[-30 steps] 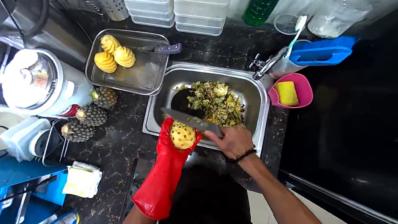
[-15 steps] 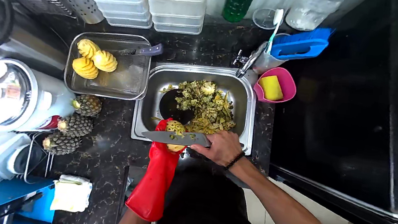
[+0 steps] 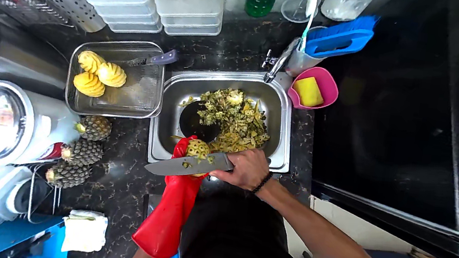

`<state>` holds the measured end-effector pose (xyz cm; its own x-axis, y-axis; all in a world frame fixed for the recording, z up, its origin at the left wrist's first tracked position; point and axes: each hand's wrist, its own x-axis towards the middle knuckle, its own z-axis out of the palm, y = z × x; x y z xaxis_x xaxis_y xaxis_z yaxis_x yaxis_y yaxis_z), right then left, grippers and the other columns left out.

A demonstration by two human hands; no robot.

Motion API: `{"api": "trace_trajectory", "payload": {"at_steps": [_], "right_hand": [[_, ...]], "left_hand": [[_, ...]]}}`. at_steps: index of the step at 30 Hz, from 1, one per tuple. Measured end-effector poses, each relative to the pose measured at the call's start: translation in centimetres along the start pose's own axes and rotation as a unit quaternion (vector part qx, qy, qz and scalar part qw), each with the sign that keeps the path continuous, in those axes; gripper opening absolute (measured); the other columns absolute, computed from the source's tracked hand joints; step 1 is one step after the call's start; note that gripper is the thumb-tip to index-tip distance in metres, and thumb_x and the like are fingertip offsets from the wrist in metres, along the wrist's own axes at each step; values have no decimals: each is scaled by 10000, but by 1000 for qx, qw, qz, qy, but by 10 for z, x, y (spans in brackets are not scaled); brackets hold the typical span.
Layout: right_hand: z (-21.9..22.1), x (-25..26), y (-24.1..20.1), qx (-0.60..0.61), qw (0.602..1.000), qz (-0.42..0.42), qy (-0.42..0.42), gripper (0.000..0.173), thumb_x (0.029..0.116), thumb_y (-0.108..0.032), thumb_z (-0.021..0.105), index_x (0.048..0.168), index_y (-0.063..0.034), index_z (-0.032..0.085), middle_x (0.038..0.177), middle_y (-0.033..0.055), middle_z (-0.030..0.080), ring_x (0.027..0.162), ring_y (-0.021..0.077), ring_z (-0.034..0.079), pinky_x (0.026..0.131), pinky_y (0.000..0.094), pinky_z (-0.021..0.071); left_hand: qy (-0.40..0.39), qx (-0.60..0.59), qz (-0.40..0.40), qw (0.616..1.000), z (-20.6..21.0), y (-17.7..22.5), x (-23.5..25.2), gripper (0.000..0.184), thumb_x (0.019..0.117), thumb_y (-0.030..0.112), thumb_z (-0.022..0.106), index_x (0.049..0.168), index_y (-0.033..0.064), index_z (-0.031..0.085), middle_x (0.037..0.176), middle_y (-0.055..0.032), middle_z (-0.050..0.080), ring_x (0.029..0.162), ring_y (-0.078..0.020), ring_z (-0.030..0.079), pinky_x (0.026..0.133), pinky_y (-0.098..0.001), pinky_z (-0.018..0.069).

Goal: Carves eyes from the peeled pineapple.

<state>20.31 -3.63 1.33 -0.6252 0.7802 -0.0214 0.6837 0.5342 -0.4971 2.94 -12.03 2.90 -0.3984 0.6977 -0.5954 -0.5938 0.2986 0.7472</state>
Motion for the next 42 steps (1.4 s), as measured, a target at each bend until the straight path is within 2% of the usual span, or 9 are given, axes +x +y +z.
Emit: {"api": "trace_trajectory", "payload": {"at_steps": [3,6,8,14,23,28,30,37,42], "right_hand": [[3,-3,2,14,999,46,14,823,857,-873,405,680,-112,664,574,63,614,587,264,671,517,496,506],[-7,-10,30,57,950,267,-150,826,948,-796,389,897,-49,738,840,188,715,884,398,711,772,634,541],[-12,-14,47,91,924,321,-186,830,978,-771,352,902,-22,701,864,201,687,907,401,684,791,622,517],[-18,-16,-1,128,978,119,-112,890,883,-882,343,803,-76,710,699,105,668,747,306,695,701,571,542],[-3,-12,40,134,957,226,-122,750,973,-733,435,793,-53,696,704,134,646,753,348,670,702,593,517],[-27,-14,-4,122,984,86,-98,865,879,-883,357,724,-92,674,619,69,618,649,266,665,609,525,525],[-25,-13,-3,104,987,79,-91,899,855,-918,319,694,-100,654,602,62,604,639,255,659,602,511,513],[-16,-11,42,108,958,223,-144,839,946,-796,378,810,-30,692,743,158,661,794,367,682,714,599,515],[-34,-16,-2,127,979,103,-125,920,861,-913,303,723,-78,665,651,90,632,698,287,674,651,542,518]], "left_hand": [[9,4,-16,1000,7,2,2,332,1104,228,360,1349,81,529,1189,-116,630,1040,-209,629,880,-424,553],[-27,-65,-50,996,12,14,4,475,1119,387,287,1467,128,482,1316,-211,604,1128,-370,644,877,-581,577],[-59,-81,-51,994,11,15,6,474,1120,389,278,1471,132,466,1306,-232,595,1106,-389,644,852,-583,579],[-8,-26,-64,998,14,-2,4,439,1122,337,255,1460,160,472,1354,-104,608,1199,-245,612,971,-489,534],[-65,-125,-112,984,13,6,11,480,1090,444,324,1349,109,550,1167,-211,663,1013,-371,686,778,-570,598],[-51,-8,-36,998,8,-3,-12,421,1127,279,245,1436,91,460,1299,-99,602,1164,-183,599,989,-401,524],[-60,-39,-40,997,9,-4,-13,436,1126,303,238,1439,102,466,1303,-113,613,1175,-210,608,993,-427,526],[-53,-109,-125,985,24,9,12,549,1094,473,252,1263,60,572,1043,-232,682,886,-385,706,657,-545,606],[-55,-82,-36,994,9,-9,-9,479,1122,345,199,1377,80,506,1222,-122,648,1119,-220,637,956,-434,548]]}}
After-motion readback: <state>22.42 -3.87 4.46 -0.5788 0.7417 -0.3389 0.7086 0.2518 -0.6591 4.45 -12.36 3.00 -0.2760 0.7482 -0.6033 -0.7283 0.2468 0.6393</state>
